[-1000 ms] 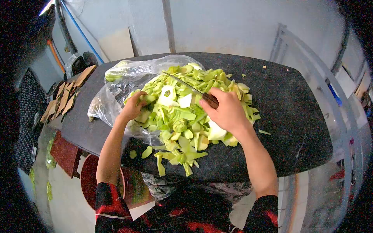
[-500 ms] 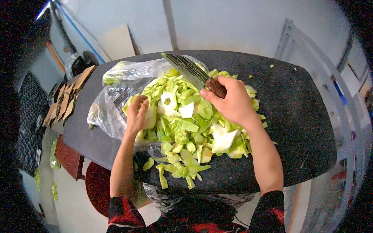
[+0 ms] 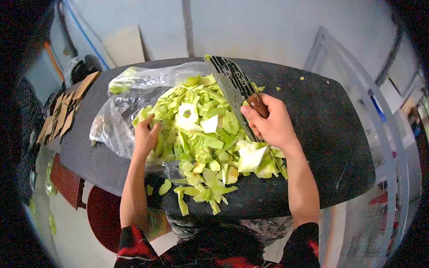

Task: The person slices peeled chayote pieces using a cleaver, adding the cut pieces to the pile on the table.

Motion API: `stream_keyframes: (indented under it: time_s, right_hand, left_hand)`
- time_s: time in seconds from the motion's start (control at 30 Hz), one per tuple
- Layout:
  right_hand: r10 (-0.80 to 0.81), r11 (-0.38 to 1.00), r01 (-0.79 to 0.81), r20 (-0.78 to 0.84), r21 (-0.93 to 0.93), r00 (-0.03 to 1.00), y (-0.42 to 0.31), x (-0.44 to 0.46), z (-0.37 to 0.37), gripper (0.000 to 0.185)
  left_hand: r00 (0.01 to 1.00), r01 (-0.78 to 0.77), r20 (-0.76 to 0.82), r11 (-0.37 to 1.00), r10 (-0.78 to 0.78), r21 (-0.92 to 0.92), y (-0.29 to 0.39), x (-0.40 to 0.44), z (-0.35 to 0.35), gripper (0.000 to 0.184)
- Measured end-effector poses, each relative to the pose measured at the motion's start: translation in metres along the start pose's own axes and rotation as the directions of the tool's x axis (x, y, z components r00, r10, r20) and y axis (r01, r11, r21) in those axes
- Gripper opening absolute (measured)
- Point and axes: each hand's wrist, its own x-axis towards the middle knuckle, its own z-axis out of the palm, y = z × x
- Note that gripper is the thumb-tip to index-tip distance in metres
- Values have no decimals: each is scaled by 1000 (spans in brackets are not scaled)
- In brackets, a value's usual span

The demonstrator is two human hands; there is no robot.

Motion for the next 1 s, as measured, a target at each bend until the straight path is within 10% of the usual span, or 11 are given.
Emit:
stream_keyframes:
  time_s: [0.1,0.5,0.6,0.7,0.77,0.8,1.0]
  right_hand:
    - [-60,997,64,76,-42,995,1,-4,-2,22]
    - [-57,973,35,90,226,994,4,-29,9,21]
    - [-59,939,-5,173,345,983,1,-27,20,29]
    - [-69,948,2,201,318,977,2,-26,31,28]
    - [-88,940,5,228,340,970,6,-25,38,30]
    - [-79,945,-5,244,327,967,11,-24,41,31]
    - [-23,963,-46,253,266,967,21,-32,42,32]
  left_hand:
    - [969,-136,-193,984,156,114,8,-15,10,57]
    - [980,-7,198,998,-4,58,36,-29,11,67]
    - [982,-157,-90,982,167,107,15,-24,23,52]
    - [986,6,-153,941,-61,-338,21,-8,21,39]
    - [929,220,210,-1,-306,-975,24,13,22,29]
    - [914,239,281,-173,-292,-956,44,13,13,29]
    - [944,327,325,-279,55,-903,100,10,29,47]
